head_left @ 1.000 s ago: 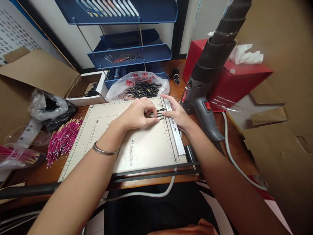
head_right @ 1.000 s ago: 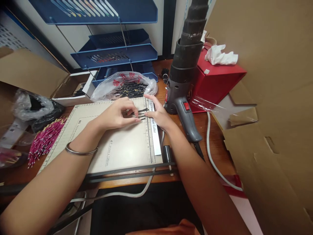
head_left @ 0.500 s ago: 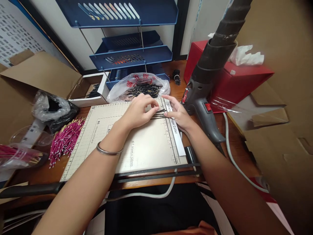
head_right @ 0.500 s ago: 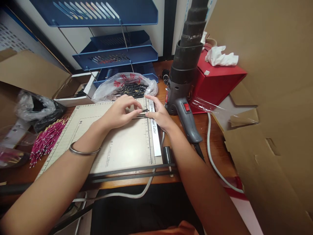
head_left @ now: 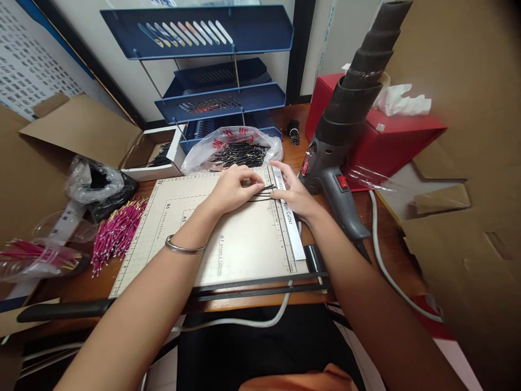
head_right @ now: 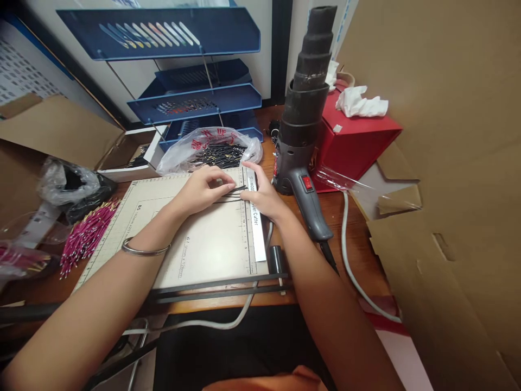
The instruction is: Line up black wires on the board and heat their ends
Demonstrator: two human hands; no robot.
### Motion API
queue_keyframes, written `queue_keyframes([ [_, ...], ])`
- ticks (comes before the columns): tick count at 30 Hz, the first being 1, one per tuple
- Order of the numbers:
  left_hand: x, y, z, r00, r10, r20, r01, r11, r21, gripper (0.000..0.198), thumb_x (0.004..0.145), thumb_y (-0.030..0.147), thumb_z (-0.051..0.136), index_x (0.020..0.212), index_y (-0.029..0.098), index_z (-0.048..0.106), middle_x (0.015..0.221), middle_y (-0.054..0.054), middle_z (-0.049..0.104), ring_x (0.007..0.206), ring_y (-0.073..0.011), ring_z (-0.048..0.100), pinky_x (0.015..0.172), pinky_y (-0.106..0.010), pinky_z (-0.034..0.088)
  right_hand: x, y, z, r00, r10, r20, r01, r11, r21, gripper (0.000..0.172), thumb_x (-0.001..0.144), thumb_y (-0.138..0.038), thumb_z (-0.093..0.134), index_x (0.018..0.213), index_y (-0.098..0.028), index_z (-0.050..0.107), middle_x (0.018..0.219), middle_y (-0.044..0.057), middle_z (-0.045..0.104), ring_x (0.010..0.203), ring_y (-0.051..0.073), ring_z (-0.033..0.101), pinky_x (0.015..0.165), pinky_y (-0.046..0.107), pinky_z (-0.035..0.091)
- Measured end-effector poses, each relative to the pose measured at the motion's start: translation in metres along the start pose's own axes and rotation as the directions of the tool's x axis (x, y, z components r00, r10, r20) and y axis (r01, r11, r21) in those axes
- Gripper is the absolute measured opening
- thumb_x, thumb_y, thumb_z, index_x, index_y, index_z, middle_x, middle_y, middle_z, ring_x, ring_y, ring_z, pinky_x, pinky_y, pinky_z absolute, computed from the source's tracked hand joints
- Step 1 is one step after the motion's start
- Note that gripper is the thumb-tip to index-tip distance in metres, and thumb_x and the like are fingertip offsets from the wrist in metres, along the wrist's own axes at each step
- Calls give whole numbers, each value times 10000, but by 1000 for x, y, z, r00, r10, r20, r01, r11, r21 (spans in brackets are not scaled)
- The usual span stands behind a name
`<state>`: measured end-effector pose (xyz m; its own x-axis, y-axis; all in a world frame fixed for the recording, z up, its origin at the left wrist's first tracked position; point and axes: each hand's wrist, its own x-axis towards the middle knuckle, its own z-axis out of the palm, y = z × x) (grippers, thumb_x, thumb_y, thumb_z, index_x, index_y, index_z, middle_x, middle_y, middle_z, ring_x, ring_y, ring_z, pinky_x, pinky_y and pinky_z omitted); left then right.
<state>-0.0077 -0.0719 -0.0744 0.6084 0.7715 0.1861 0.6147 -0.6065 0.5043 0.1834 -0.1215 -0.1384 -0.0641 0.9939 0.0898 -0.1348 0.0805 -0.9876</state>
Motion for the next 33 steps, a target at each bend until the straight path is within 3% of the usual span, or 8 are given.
queue_keyframes([
  [7,-1,0,2,1000,-1,22,2,997,-80,142,908,299,720,868,231,839,940,-38,807,922,-224,627,935,-425,446,2,-3,1,999,46,-1,-46,995,85,866,576,-270,694,1411,-288,464,1456,61,619,1415,337,548,1326,575,348],
  [13,-5,1,0,999,41,29,-36,990,-137,147,900,297,725,839,229,840,896,-33,808,860,-203,651,938,-427,482,5,3,1,998,54,-43,-51,996,68,723,694,-350,737,1383,-316,520,1594,34,542,1540,321,465,1372,580,297],
  [17,-7,2,3,999,20,35,-13,980,-196,149,891,293,725,840,209,837,885,-42,811,843,-193,673,882,-389,502,3,4,-1,999,19,-37,-19,1000,-2,795,702,-401,827,1426,-307,509,1588,60,544,1543,320,462,1379,557,285],
  [23,-13,5,11,997,-74,8,74,969,-237,157,887,313,736,909,180,816,862,-41,796,813,-174,666,794,-336,489,2,4,-2,1000,-11,-22,11,1000,22,895,655,-428,885,1439,-296,474,1575,86,553,1526,319,487,1361,531,321],
  [33,-12,3,17,997,-74,-16,70,977,-199,126,887,309,722,857,195,766,872,-43,781,843,-194,650,848,-372,499,6,8,-4,999,-13,-45,13,1000,0,839,638,-326,777,1416,-265,468,1581,102,548,1515,303,502,1356,505,338],
])
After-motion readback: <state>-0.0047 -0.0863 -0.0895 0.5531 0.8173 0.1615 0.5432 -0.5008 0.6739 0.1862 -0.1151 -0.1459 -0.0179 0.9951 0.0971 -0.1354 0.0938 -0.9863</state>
